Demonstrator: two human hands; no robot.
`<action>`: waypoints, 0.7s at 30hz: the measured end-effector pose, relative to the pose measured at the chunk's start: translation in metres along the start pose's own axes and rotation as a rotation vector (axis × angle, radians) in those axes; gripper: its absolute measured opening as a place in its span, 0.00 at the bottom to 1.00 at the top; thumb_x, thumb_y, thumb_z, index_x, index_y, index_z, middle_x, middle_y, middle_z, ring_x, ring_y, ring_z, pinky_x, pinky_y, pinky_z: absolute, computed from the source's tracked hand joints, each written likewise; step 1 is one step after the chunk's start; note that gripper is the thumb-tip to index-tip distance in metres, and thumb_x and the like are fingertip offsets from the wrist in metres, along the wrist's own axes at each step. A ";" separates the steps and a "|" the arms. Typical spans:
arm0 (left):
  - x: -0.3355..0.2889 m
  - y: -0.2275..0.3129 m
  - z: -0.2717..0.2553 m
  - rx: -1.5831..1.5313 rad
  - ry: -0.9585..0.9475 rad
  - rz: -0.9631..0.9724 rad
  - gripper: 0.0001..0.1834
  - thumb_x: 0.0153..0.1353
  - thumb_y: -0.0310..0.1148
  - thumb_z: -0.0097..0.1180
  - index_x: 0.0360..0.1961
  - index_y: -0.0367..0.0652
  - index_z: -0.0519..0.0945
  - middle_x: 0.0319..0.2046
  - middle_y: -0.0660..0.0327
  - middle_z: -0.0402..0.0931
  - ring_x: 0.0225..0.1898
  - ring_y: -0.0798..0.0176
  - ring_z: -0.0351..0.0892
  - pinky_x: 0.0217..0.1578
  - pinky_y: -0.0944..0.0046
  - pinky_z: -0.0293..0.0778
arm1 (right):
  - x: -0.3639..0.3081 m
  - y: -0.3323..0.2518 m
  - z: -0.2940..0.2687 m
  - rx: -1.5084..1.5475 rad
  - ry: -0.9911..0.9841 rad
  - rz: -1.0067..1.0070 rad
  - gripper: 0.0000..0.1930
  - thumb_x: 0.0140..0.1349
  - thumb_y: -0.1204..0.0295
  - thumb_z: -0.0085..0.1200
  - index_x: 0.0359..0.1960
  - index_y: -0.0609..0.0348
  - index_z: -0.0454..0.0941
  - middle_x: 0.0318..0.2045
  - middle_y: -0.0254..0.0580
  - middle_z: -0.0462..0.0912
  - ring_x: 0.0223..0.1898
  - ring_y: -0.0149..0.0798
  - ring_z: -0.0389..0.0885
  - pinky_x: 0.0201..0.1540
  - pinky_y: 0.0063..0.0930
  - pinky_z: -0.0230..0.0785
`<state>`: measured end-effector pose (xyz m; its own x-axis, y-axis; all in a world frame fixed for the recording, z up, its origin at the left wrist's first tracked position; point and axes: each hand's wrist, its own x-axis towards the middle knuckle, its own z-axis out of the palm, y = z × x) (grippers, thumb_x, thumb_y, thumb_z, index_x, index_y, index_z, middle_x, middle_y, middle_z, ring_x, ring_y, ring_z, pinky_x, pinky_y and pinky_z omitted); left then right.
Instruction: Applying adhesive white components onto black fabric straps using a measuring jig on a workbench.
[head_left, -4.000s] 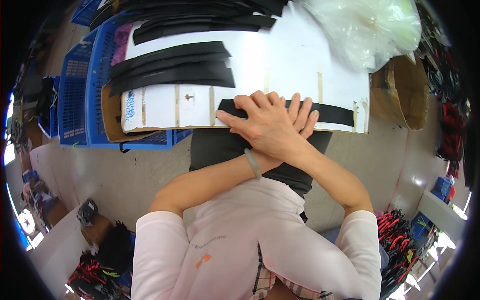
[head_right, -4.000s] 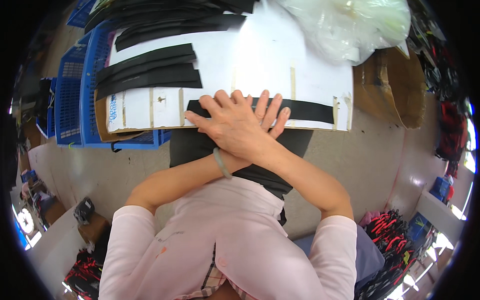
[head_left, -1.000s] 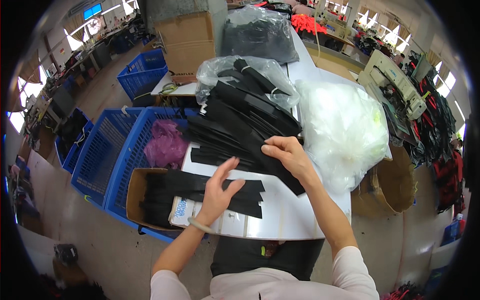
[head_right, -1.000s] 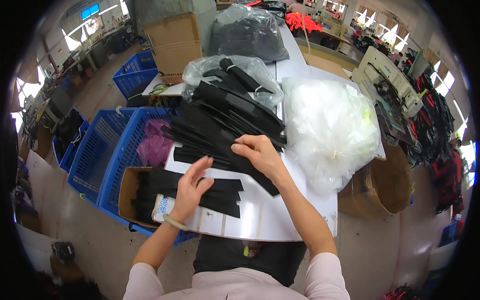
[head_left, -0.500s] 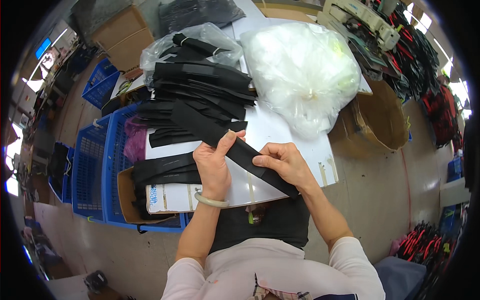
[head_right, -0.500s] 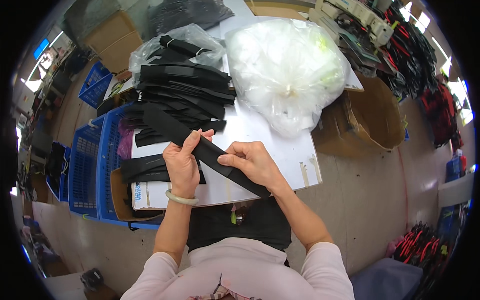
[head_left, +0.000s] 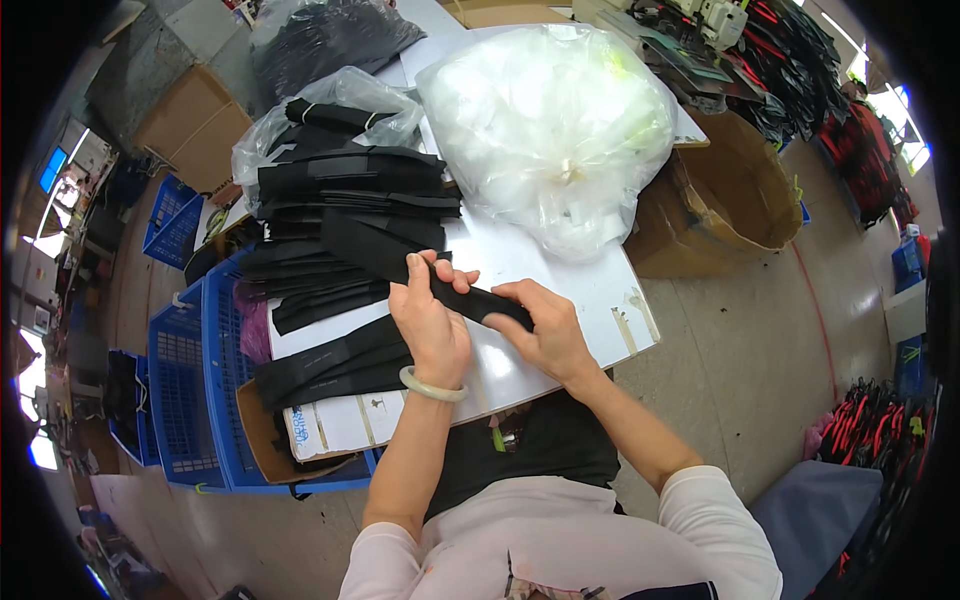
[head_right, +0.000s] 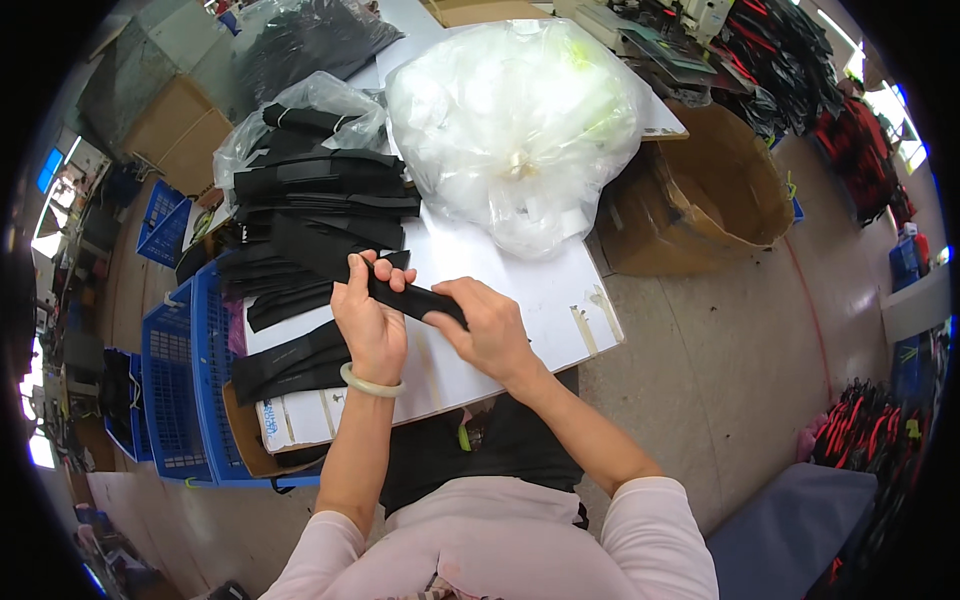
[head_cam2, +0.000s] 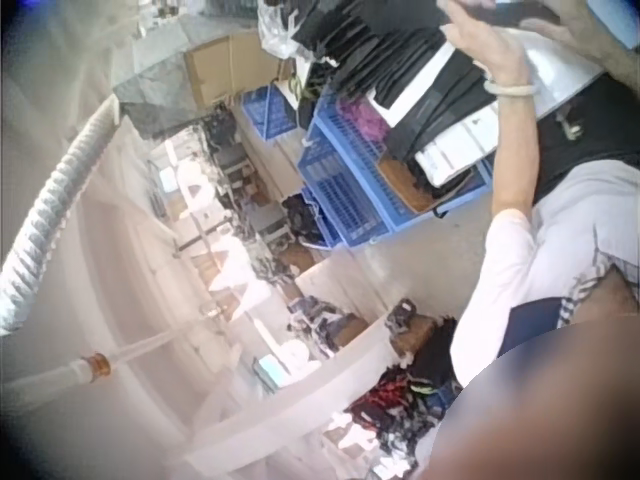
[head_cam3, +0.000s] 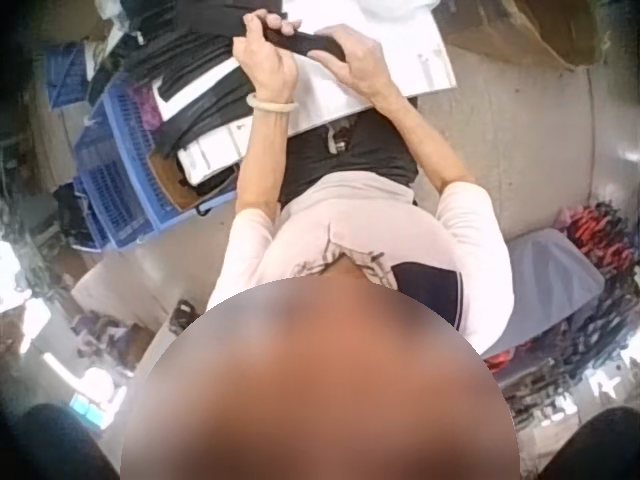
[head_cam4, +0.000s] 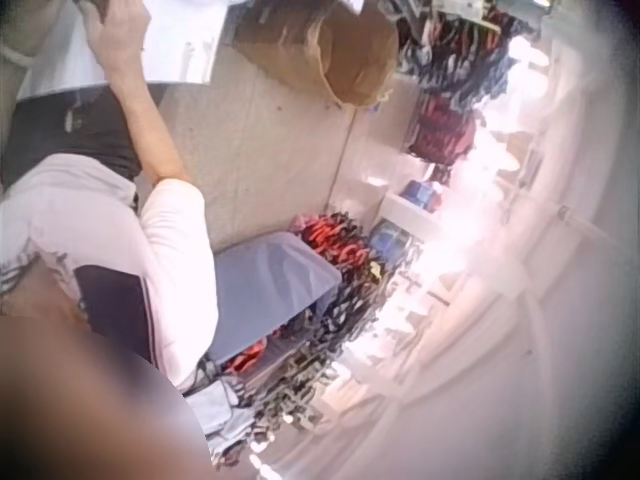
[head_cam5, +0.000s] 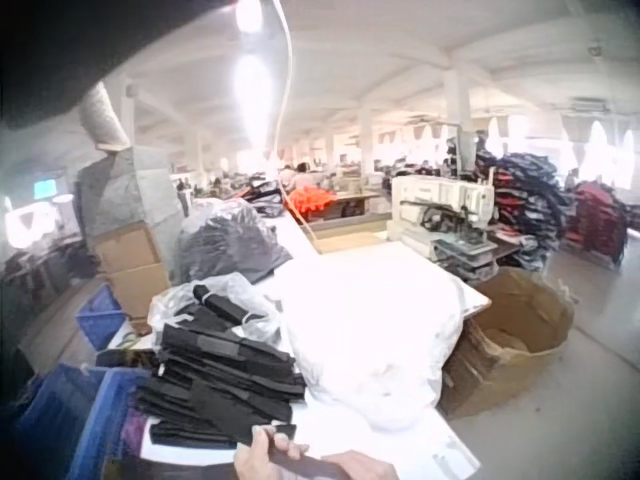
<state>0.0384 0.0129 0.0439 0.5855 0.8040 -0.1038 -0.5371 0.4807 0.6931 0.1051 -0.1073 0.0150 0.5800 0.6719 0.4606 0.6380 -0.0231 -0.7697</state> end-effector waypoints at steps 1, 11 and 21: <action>0.001 0.001 0.002 -0.025 0.006 0.007 0.12 0.72 0.36 0.43 0.40 0.37 0.67 0.24 0.61 0.68 0.24 0.64 0.69 0.41 0.53 0.77 | 0.001 -0.004 -0.001 -0.118 0.055 -0.139 0.19 0.51 0.70 0.68 0.42 0.66 0.77 0.32 0.46 0.82 0.30 0.44 0.82 0.36 0.31 0.73; -0.015 -0.019 -0.005 0.145 -0.153 -0.209 0.15 0.67 0.41 0.53 0.31 0.40 0.71 0.18 0.60 0.74 0.26 0.58 0.81 0.45 0.50 0.78 | -0.011 -0.014 -0.009 0.217 0.046 0.227 0.11 0.49 0.74 0.68 0.33 0.65 0.83 0.24 0.39 0.82 0.26 0.27 0.77 0.29 0.22 0.69; 0.004 -0.019 -0.013 0.051 -0.014 -0.366 0.18 0.67 0.41 0.54 0.22 0.45 0.68 0.12 0.61 0.67 0.18 0.59 0.74 0.35 0.48 0.79 | 0.080 0.108 -0.070 -1.015 0.034 -0.118 0.08 0.50 0.77 0.54 0.32 0.55 0.81 0.31 0.44 0.71 0.35 0.45 0.78 0.29 0.39 0.70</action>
<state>0.0428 0.0115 0.0206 0.7415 0.5771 -0.3422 -0.2596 0.7171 0.6469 0.2553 -0.1077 -0.0003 0.4901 0.6891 0.5338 0.8106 -0.5855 0.0116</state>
